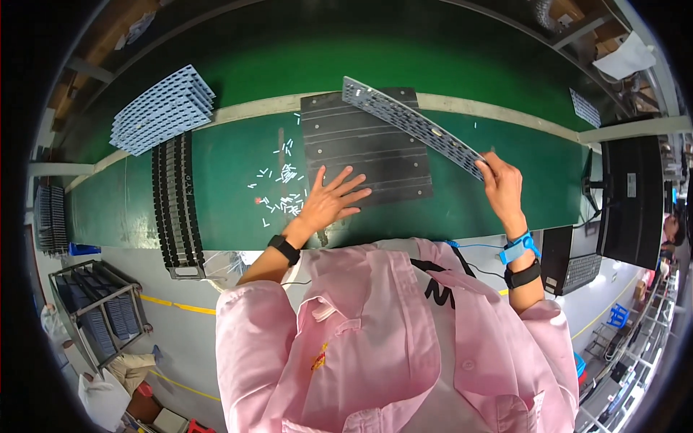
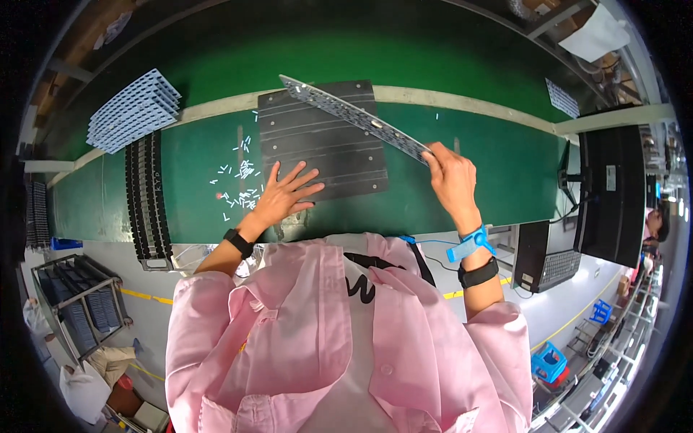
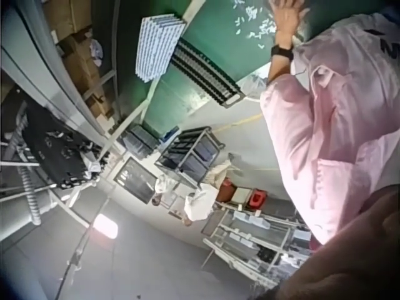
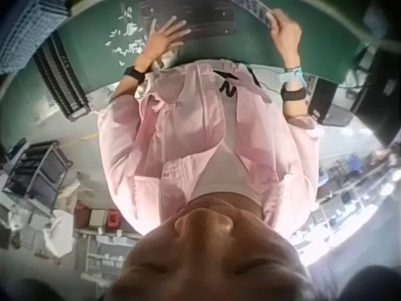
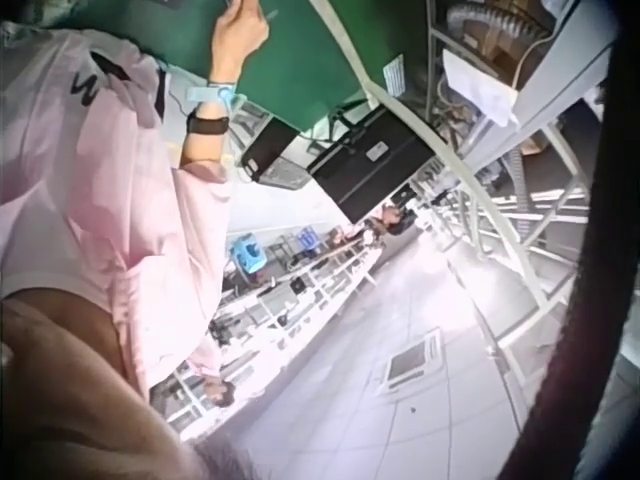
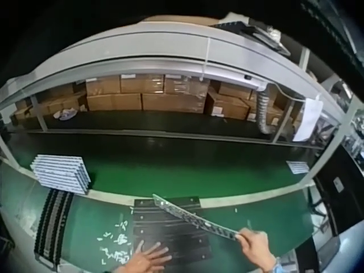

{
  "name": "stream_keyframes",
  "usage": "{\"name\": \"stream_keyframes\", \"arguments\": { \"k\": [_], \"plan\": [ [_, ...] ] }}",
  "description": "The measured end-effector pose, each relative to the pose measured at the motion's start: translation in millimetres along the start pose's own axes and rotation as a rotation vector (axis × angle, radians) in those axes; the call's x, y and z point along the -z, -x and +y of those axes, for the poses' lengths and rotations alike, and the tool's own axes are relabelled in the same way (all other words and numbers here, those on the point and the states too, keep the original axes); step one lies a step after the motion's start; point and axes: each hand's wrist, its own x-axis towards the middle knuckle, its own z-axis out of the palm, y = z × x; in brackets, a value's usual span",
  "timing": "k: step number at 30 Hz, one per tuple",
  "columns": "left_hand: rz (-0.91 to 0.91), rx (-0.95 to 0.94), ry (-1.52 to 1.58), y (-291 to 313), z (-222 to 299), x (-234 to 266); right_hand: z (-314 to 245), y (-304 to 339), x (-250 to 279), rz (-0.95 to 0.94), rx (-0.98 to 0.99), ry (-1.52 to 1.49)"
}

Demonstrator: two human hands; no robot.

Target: The person fastens a blue wrist strap and then repeatedly places a metal plate onto a jig, aligns a thin white rod over it, and stacks the finished plates.

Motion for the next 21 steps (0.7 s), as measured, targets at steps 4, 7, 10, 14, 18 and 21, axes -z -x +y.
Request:
{"name": "stream_keyframes", "arguments": {
  "k": [4, 7, 10, 14, 18, 21],
  "plan": [
    [-0.004, -0.059, 0.016, 2.9, -8.8, 1.3, -0.6, -2.5, -3.9, 0.007, 0.041, 0.003],
    [-0.042, -0.105, 0.016, 1.8, -13.0, 4.6, 1.2, 3.9, -4.6, 0.028, 0.053, 0.006],
    [-0.139, -0.069, 0.128, -8.4, -17.8, 15.4, 10.1, 12.6, 2.1, 0.089, -0.059, -0.02],
    [0.17, 0.194, 0.099, -96.7, -46.9, 31.9, 16.1, 23.7, 10.8, 0.133, -0.27, 0.035],
    [0.132, 0.333, 0.101, -187.9, -74.5, 8.5, 17.1, 25.6, 15.2, 0.202, -0.335, 0.04],
    [-0.025, 0.315, 0.265, -211.5, -66.4, -11.0, 29.6, 29.3, 18.6, 0.221, -0.328, 0.047]
  ]
}}
